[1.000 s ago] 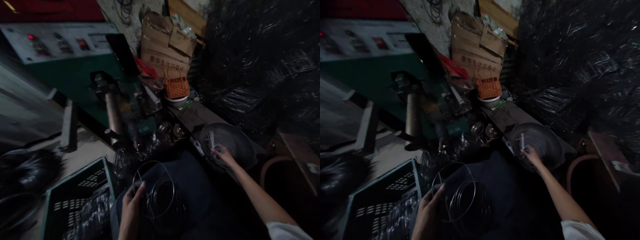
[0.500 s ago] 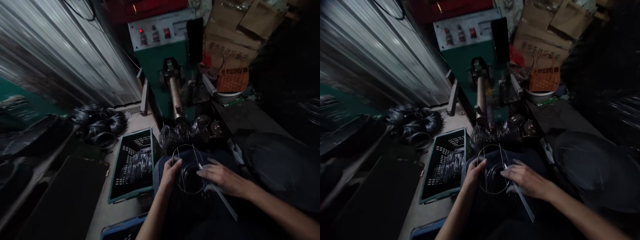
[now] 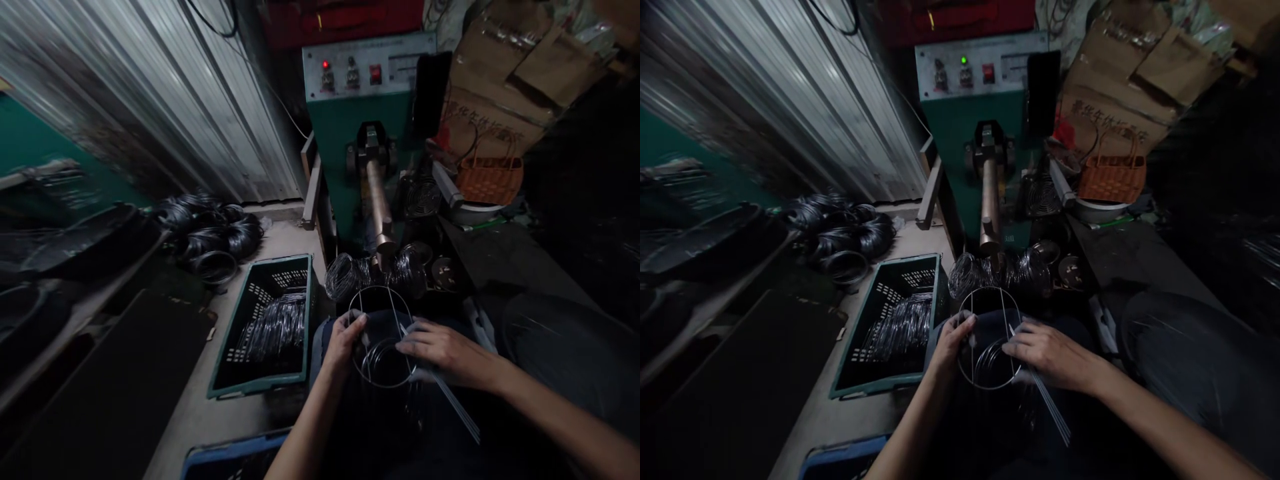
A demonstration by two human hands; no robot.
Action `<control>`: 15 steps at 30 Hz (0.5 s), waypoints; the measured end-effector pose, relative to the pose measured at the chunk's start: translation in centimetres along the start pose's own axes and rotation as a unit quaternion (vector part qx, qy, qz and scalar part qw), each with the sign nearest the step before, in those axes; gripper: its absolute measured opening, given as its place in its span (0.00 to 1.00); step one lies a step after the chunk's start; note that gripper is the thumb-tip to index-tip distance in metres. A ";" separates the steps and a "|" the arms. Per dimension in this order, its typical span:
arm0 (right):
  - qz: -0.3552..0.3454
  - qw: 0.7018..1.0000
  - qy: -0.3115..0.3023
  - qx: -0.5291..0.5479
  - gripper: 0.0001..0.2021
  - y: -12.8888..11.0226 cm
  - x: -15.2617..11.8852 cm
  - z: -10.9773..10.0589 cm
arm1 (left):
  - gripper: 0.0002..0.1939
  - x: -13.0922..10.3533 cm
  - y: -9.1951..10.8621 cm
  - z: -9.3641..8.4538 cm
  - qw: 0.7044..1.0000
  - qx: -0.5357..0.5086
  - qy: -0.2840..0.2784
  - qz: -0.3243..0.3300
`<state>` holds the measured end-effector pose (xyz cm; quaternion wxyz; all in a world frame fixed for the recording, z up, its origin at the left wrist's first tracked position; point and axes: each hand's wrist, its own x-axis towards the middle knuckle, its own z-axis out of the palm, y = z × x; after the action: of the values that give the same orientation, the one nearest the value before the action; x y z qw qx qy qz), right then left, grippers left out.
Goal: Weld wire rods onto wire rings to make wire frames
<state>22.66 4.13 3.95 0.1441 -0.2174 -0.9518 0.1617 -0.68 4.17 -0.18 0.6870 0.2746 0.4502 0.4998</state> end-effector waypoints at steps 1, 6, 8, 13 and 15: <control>-0.005 1.000 0.003 0.001 0.22 0.2 0.2 -0.1 | 0.18 0.2 0.1 0.0 1.000 -0.005 -0.001 0.003; -0.018 1.000 0.012 0.017 0.21 1.4 0.9 -0.6 | 0.19 1.1 0.5 0.2 1.000 -0.019 -0.003 0.010; -0.017 1.000 0.015 0.019 0.22 1.7 1.0 -0.7 | 0.19 1.3 0.7 0.3 1.000 -0.024 -0.002 0.013; -0.013 1.000 0.016 0.021 0.22 2.6 1.5 -1.2 | 0.19 2.2 1.1 0.4 0.999 -0.026 0.005 0.027; -0.006 1.000 0.011 0.024 0.22 3.0 1.7 -1.4 | 0.18 2.6 1.2 0.4 0.999 -0.026 0.009 0.031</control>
<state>22.72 7.78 4.46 0.1608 -0.2102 -0.9472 0.1810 -0.61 7.05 0.14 0.6741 0.2666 0.4343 0.5347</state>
